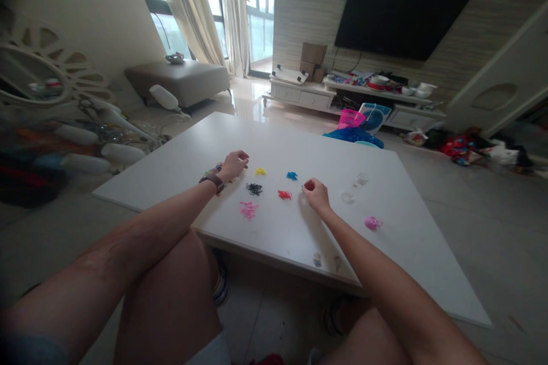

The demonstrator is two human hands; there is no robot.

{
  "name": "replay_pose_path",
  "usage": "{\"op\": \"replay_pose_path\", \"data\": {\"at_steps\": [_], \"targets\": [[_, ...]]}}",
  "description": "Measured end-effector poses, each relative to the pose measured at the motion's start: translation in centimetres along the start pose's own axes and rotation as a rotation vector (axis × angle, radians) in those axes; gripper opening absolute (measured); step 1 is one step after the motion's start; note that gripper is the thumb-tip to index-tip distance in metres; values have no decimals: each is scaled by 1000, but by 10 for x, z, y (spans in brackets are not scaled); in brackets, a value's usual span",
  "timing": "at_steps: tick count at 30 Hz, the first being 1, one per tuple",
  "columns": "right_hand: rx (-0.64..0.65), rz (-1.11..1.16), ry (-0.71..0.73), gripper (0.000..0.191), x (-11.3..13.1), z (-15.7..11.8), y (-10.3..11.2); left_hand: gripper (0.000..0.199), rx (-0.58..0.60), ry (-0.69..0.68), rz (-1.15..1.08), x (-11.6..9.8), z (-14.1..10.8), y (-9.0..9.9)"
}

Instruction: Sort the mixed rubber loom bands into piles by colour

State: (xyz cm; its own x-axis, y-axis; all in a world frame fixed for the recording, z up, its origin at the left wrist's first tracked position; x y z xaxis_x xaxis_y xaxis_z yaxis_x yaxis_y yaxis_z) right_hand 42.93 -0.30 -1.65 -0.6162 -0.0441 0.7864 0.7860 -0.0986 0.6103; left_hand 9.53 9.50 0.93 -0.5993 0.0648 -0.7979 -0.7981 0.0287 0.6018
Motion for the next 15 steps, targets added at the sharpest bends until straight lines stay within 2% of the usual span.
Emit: {"op": "replay_pose_path", "data": {"at_steps": [4,9,12,15], "targets": [[-56,9,-63,18,-12,15,-4,21,-68,3,11,7,-4,28],[-130,55,-43,25,-10,43,-21,21,-165,53,9,32,-15,71],[-173,79,1,27,-7,52,-31,22,-145,78,16,48,-23,87],[-257,94,63,25,-3,49,-36,18,-81,64,109,59,-31,95]]}}
Point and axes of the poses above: each hand's wrist, its own z-axis towards the middle knuckle, its own y-axis out of the back of the hand, x = y × z, the point moved 6 cm from there along z, towards the middle knuckle, and after that the axes turned 9 degrees about x, right-handed, at the moved point
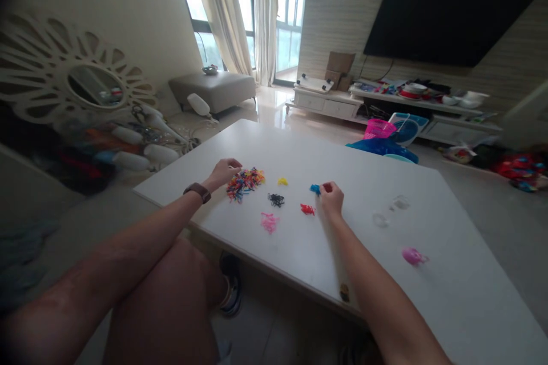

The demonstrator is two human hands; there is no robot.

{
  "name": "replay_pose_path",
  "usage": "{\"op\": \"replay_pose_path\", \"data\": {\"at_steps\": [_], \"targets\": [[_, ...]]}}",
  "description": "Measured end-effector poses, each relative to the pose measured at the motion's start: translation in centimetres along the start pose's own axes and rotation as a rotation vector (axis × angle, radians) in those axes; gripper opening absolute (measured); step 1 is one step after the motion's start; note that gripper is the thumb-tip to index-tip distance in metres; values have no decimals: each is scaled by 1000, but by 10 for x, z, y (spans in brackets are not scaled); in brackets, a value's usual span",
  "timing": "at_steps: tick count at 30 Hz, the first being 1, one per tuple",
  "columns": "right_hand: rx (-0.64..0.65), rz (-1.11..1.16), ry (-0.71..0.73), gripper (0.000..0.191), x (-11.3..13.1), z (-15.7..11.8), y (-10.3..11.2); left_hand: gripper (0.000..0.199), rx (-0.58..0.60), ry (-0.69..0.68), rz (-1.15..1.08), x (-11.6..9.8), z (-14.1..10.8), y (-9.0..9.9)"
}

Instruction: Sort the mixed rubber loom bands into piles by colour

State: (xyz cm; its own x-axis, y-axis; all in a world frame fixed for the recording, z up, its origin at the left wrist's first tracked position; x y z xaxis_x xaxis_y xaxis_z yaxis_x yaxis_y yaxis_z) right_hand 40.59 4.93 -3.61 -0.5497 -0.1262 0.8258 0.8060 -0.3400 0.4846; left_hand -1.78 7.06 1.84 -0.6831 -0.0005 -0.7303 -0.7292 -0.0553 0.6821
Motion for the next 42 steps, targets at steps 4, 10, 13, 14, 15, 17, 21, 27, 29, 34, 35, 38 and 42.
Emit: {"op": "replay_pose_path", "data": {"at_steps": [4,10,13,14,15,17,21,27,29,34,35,38,42], "targets": [[-123,21,122,23,11,-16,7,18,147,-43,79,12,-10,0],[-98,-50,278,15,30,-27,8,26,274,-49,96,22,-19,-10],[-86,-42,294,12,34,-28,6,26,265,-95,172,17,-21,-17],[-76,-39,299,12,35,-29,5,27,256,-107,198,15,-21,-19],[-62,-37,307,11,37,-29,4,27,247,-108,219,14,-21,-22],[-33,-35,324,10,41,-31,2,28,225,-83,244,15,-20,-25],[-23,-13,316,8,44,-33,0,25,199,-20,285,19,-17,-30],[-21,36,288,8,43,-32,-2,17,194,39,279,13,-16,-28],[-22,42,285,8,43,-31,-1,17,189,42,255,10,-16,-23],[-28,53,262,9,42,-30,1,18,180,24,73,11,-13,-13],[-29,52,259,10,42,-29,1,19,182,29,22,12,-13,-12],[-22,50,248,11,41,-28,-2,22,194,54,-129,15,-13,-13],[-5,58,249,10,43,-28,-5,22,240,66,-342,10,-16,-19]]}}
Point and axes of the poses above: each hand's wrist, its own z-axis towards the middle knuckle, its own y-axis out of the back of the hand, x = y × z, the point moved 6 cm from there along z, towards the middle knuckle, and after that the axes turned 9 degrees about x, right-handed, at the moved point
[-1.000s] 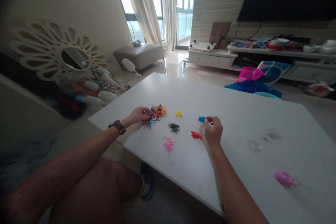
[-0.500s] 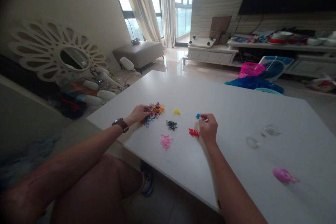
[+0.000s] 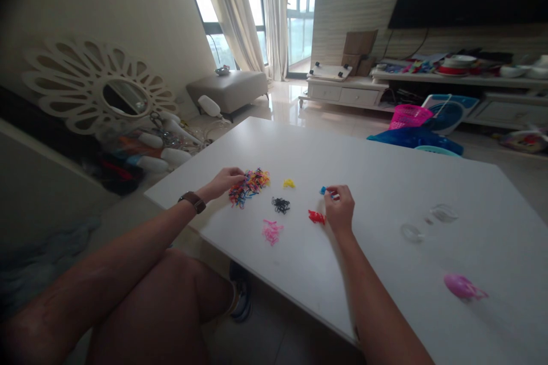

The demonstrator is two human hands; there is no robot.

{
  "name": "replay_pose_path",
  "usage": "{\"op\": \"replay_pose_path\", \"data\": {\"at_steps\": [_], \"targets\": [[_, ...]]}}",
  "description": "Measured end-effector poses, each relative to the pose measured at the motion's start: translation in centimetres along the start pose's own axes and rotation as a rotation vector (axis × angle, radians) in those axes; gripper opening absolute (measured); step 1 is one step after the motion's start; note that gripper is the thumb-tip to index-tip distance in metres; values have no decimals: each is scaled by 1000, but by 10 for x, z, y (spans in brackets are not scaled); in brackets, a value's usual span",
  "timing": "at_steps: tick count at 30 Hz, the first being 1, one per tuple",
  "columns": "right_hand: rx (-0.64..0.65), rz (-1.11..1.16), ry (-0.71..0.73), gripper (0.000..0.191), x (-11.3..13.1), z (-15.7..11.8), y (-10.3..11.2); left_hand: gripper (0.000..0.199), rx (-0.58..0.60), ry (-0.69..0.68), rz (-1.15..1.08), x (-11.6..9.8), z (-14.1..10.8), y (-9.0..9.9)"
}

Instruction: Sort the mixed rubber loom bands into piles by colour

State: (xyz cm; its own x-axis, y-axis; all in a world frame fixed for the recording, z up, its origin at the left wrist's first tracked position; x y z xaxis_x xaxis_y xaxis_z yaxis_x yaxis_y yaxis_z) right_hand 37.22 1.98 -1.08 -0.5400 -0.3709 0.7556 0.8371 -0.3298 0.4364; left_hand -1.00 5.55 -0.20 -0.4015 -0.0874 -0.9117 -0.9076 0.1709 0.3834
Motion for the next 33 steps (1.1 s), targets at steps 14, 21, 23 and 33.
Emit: {"op": "replay_pose_path", "data": {"at_steps": [14,21,23,33], "targets": [[87,-97,186,10,27,-4,-9,27,206,43,-308,-8,0,-46],[438,30,380,22,73,-27,-47,33,492,-21,-401,-40,-15,-116],[494,85,377,22,75,-30,-52,35,544,-42,-419,-48,-20,-128],[379,87,252,13,56,-13,-31,32,500,11,-453,-45,-15,-130]]}}
Point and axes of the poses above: each hand's wrist, its own z-axis towards the middle knuckle, its own y-axis out of the back of the hand, x = y × z, the point moved 6 cm from there along z, towards the middle knuckle, and after that the axes turned 9 degrees about x, right-handed, at the moved point
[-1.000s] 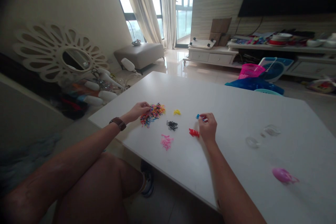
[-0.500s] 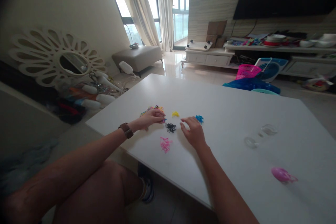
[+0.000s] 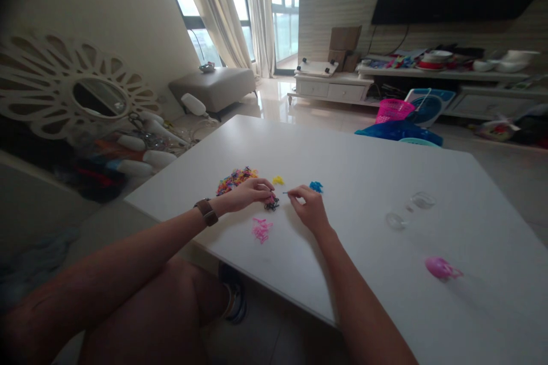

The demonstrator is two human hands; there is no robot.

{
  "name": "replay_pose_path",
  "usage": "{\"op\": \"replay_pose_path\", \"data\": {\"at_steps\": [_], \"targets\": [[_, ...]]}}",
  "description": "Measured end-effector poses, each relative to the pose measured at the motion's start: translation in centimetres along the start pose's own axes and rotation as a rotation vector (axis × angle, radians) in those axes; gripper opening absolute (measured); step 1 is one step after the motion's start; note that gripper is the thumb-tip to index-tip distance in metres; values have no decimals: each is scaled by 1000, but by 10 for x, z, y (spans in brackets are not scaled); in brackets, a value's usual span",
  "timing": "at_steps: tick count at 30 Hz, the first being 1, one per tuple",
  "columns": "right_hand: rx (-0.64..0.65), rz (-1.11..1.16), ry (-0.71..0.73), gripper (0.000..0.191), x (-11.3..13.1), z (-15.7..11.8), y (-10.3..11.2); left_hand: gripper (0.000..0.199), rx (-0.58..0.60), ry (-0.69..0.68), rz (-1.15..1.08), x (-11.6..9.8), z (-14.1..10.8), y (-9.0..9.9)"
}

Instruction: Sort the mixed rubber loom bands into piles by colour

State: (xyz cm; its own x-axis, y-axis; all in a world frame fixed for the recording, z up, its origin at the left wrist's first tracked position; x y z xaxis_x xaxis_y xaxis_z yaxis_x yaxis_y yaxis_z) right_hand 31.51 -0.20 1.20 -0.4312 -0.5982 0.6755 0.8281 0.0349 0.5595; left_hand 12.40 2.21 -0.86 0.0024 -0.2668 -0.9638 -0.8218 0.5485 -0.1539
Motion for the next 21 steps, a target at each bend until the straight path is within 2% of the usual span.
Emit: {"op": "replay_pose_path", "data": {"at_steps": [4,7,10,14,21], "targets": [[-208,-110,-195,16,-39,-5,22,33,-5,21,-37,1,0,2],[-274,-131,-264,20,-64,-10,28,33,-2,40,-74,2,0,0],[-309,-157,-292,19,-74,-12,30,34,14,60,-96,3,1,-5],[-296,-165,-269,16,-57,-7,27,37,35,74,-102,4,2,-9],[60,68,33,17,11,2,-8,39,49,22,-38,0,5,-13]]}}
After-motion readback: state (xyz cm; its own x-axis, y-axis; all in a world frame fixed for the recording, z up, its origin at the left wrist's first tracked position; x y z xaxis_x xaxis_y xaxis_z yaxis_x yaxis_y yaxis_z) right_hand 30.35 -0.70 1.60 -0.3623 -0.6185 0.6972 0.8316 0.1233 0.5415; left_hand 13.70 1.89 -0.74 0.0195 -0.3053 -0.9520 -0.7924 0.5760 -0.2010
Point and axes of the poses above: each hand's wrist, its own z-axis towards the middle knuckle, its own y-axis out of the back of the hand, x = y × z, the point moved 6 cm from there along z, towards the middle knuckle, and after that the axes turned 9 degrees about x, right-handed, at the moved point
